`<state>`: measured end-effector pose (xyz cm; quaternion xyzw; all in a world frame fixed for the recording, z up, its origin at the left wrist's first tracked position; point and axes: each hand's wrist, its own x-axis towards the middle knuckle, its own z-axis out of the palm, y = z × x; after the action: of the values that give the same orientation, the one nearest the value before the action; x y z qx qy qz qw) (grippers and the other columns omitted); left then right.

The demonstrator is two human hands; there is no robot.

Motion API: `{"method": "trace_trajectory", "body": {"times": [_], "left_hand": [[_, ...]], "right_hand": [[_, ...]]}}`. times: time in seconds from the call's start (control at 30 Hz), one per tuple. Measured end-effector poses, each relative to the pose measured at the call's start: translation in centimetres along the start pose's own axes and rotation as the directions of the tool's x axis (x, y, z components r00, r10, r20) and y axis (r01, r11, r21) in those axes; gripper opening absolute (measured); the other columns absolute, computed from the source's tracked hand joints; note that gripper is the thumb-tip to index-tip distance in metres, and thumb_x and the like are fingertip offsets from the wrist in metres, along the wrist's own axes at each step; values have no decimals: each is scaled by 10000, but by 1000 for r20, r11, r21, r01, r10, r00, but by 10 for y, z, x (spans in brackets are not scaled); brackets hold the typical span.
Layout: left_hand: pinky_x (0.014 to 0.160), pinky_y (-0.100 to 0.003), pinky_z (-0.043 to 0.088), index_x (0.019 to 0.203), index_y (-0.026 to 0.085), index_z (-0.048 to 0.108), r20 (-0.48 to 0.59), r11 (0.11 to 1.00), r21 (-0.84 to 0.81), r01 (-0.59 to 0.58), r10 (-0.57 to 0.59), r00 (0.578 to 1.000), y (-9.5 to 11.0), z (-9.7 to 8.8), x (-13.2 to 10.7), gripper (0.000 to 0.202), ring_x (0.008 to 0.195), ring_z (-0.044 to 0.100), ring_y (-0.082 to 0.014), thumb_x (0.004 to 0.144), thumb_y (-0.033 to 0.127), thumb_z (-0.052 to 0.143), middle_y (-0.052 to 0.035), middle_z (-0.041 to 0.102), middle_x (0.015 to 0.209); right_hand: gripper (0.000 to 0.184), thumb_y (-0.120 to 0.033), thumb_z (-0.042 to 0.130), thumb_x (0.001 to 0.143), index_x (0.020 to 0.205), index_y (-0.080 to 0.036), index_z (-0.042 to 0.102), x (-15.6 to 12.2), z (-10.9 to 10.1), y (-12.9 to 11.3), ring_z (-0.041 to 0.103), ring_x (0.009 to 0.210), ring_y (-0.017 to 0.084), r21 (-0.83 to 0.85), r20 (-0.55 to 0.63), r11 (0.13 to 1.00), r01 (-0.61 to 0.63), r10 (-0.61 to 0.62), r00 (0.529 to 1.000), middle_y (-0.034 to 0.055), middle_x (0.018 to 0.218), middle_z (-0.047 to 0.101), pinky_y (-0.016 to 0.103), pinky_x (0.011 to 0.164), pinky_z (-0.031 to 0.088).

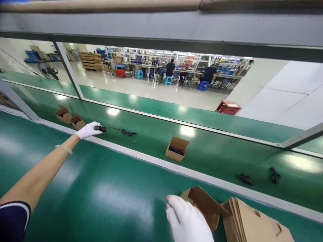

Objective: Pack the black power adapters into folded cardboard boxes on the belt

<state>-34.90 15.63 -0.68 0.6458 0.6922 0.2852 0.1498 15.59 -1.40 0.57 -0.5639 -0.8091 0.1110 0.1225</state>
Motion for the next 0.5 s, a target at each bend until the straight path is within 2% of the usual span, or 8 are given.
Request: {"method": "trace_trajectory", "body": {"times": [0.07,0.13,0.2,0.23,0.3,0.37,0.43,0.5], "left_hand": [[841,-361,474,895,149,540,-87,989,-138,-59,47,995,24,-4,-2,497,925,587,-237,625,552,651,-100,622,965],[842,-372,489,927,163,492,-210,875,-451,-178,90,974,60,-4,-9,522,900,609,-209,650,575,653,-80,619,957],[838,-394,503,908,182,476,-316,545,-775,-321,105,943,106,-2,-22,523,846,632,-193,628,559,707,-37,618,860],[837,-393,508,893,183,484,-329,387,-853,-349,118,937,130,0,-31,511,816,639,-183,627,552,718,-19,613,815],[799,-346,531,861,174,512,-334,173,-920,-353,129,934,177,4,-52,466,746,638,-145,668,562,686,1,592,768],[697,-266,546,849,172,531,-326,45,-942,-334,123,937,217,7,-77,429,653,611,-96,714,564,643,14,576,762],[592,-205,529,854,180,536,-319,-29,-948,-318,120,940,246,10,-100,396,582,574,-62,761,561,594,19,569,777],[542,-186,514,864,189,530,-322,-54,-947,-318,118,939,264,11,-120,380,559,559,-52,797,562,545,18,570,801]], "right_hand": [[331,-283,375,841,989,-237,667,19,5,-29,655,843,256,44,-15,999,25,-25,1000,65,966,701,389,769,519],[337,-274,389,843,1067,-206,632,42,10,-55,635,881,257,120,-30,990,74,-71,997,84,1051,671,397,794,493],[397,-283,451,821,1184,-166,561,64,13,-79,620,854,240,217,-34,971,102,-97,995,114,1147,618,387,796,475],[458,-295,499,797,1231,-150,521,72,14,-90,611,824,227,271,-26,957,106,-102,994,127,1181,590,377,783,472],[614,-323,597,733,1298,-137,446,83,17,-112,589,758,198,399,21,912,99,-117,993,132,1166,579,352,741,470],[739,-345,665,677,1331,-131,395,84,21,-131,565,693,174,548,106,833,76,-159,982,97,1029,623,325,693,468],[772,-342,693,649,1329,-136,390,75,27,-145,545,641,155,696,170,718,34,-211,963,44,882,638,302,657,465],[648,-315,673,664,1259,-165,466,60,32,-150,544,639,143,813,186,583,2,-263,947,19,850,633,283,641,466]]}}
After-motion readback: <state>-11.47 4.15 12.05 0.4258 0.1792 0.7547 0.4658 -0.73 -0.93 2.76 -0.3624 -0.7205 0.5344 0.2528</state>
